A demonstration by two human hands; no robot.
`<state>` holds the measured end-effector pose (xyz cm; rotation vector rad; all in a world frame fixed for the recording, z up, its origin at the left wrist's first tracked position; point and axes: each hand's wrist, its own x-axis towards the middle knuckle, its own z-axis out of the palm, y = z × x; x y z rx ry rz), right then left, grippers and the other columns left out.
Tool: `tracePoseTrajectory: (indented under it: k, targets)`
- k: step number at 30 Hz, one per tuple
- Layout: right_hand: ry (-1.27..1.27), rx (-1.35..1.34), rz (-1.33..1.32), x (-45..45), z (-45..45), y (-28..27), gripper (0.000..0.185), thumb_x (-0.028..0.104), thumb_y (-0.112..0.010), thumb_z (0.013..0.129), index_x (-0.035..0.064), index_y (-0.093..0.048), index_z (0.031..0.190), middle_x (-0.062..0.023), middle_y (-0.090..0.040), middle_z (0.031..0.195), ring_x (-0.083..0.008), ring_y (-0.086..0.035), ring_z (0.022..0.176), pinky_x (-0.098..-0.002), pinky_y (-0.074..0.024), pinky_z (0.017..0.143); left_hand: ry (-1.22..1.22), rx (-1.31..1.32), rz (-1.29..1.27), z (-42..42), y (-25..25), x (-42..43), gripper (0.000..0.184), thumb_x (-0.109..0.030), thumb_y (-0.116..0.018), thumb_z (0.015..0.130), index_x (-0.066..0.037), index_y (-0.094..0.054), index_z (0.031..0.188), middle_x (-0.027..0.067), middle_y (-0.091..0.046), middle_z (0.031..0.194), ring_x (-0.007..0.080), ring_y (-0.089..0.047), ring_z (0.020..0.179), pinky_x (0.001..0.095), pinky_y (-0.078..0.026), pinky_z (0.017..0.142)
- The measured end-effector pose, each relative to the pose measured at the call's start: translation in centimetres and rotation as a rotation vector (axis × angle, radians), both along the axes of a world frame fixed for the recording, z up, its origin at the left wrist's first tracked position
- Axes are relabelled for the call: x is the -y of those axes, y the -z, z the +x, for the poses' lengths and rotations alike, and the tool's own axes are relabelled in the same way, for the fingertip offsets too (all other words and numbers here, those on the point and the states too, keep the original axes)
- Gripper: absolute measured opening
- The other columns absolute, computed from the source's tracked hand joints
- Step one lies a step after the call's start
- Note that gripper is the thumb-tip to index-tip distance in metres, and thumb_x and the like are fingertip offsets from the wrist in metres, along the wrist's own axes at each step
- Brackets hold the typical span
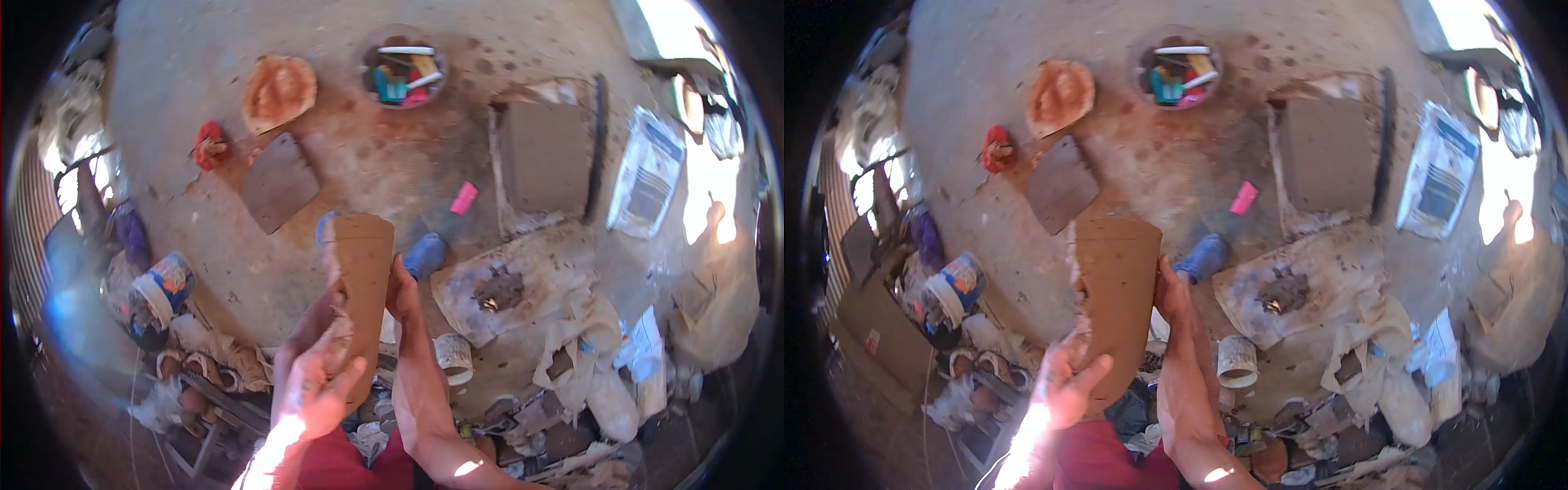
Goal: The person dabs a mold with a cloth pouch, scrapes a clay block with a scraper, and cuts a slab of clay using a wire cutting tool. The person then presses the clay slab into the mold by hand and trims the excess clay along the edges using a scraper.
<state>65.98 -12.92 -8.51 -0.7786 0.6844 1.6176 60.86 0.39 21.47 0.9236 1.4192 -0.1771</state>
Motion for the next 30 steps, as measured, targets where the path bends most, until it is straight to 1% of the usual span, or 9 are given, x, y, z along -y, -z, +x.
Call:
tracePoseTrajectory:
  k: [2,3,4,6,10,14,18,21,30]
  targets:
    - [-0.090,0.057,0.031,-0.1,-2.1,1.7,0.056,0.046,-0.056,0.105,0.0029,-0.057,0.141,-0.0091,-0.066,0.132,-0.0211,-0.059,0.125,-0.0375,-0.0447,0.108,0.011,-0.025,0.059,-3.4,0.0,-2.3,0.067,0.004,-0.061,0.094,0.002,-0.041,0.157,0.0216,-0.050,0.157,0.0266,-0.045,0.148,0.0383,-0.036,0.120]
    - [-0.197,0.188,0.009,0.1,-2.3,2.4,0.054,0.033,-0.067,0.101,0.0024,-0.054,0.143,-0.0103,-0.065,0.135,-0.0215,-0.057,0.129,-0.0384,-0.0434,0.111,-0.168,0.002,0.069,-4.6,0.2,-3.9,0.069,0.002,-0.064,0.093,0.002,-0.040,0.157,0.0182,-0.054,0.153,0.0260,-0.050,0.142,0.0388,-0.038,0.119]
    - [-0.223,0.191,0.015,-0.9,-1.7,2.0,0.054,0.033,-0.067,0.101,0.0024,-0.054,0.143,-0.0103,-0.065,0.135,-0.0215,-0.057,0.129,-0.0384,-0.0434,0.111,-0.348,0.033,0.081,-6.0,0.5,-5.4,0.071,0.001,-0.067,0.092,0.002,-0.040,0.157,0.0149,-0.057,0.149,0.0255,-0.055,0.136,0.0393,-0.040,0.117]
    - [-0.382,0.488,0.100,-4.4,0.5,1.5,0.060,0.012,-0.077,0.090,0.0016,-0.052,0.144,-0.0134,-0.066,0.133,-0.0219,-0.061,0.125,-0.0399,-0.0478,0.107,-0.441,0.072,0.039,-10.6,2.9,-8.2,0.072,-0.002,-0.067,0.092,0.000,-0.039,0.158,0.0139,-0.056,0.151,0.0248,-0.052,0.138,0.0393,-0.039,0.118]
    - [-0.789,0.955,0.111,-14.0,4.0,0.5,0.057,0.002,-0.076,0.089,-0.0032,-0.052,0.141,-0.0153,-0.070,0.123,-0.0202,-0.069,0.108,-0.0338,-0.0562,0.092,-0.652,0.156,-0.065,-18.4,11.1,-12.0,0.075,-0.002,-0.068,0.091,-0.005,-0.040,0.160,0.0115,-0.057,0.150,0.0234,-0.052,0.137,0.0390,-0.040,0.116]
    - [-1.031,1.360,0.079,-25.6,3.1,-2.3,0.059,0.000,-0.074,0.090,-0.0076,-0.049,0.142,-0.0182,-0.070,0.127,-0.0211,-0.068,0.115,-0.0347,-0.0539,0.097,-0.638,0.332,-0.084,-23.2,21.1,-18.2,0.069,-0.005,-0.068,0.096,-0.009,-0.041,0.160,0.0114,-0.058,0.149,0.0240,-0.057,0.133,0.0400,-0.045,0.113]
    - [-0.825,1.478,0.175,-34.3,2.8,5.2,0.061,0.006,-0.077,0.090,-0.0087,-0.051,0.143,-0.0193,-0.073,0.123,-0.0210,-0.071,0.111,-0.0338,-0.0569,0.091,-0.523,0.472,0.001,-25.2,29.1,-27.6,0.059,-0.013,-0.069,0.098,-0.007,-0.047,0.152,0.0098,-0.066,0.137,0.0259,-0.064,0.124,0.0456,-0.052,0.107]
    - [-0.898,1.769,0.108,-41.4,1.9,8.3,0.066,0.013,-0.079,0.089,-0.0089,-0.050,0.145,-0.0211,-0.074,0.121,-0.0220,-0.073,0.108,-0.0338,-0.0570,0.091,-0.478,0.560,0.064,-25.9,35.6,-34.8,0.056,-0.017,-0.069,0.100,-0.006,-0.047,0.150,0.0121,-0.066,0.135,0.0270,-0.068,0.117,0.0474,-0.060,0.097]
    - [-0.827,2.004,0.255,-54.6,4.0,20.4,0.061,0.021,-0.081,0.086,-0.0077,-0.061,0.136,-0.0216,-0.075,0.118,-0.0258,-0.073,0.104,-0.0373,-0.0558,0.094,-0.373,0.738,0.095,-25.8,52.4,-47.7,0.037,-0.019,-0.067,0.102,-0.002,-0.059,0.133,0.0151,-0.074,0.119,0.0282,-0.075,0.103,0.0514,-0.063,0.092]
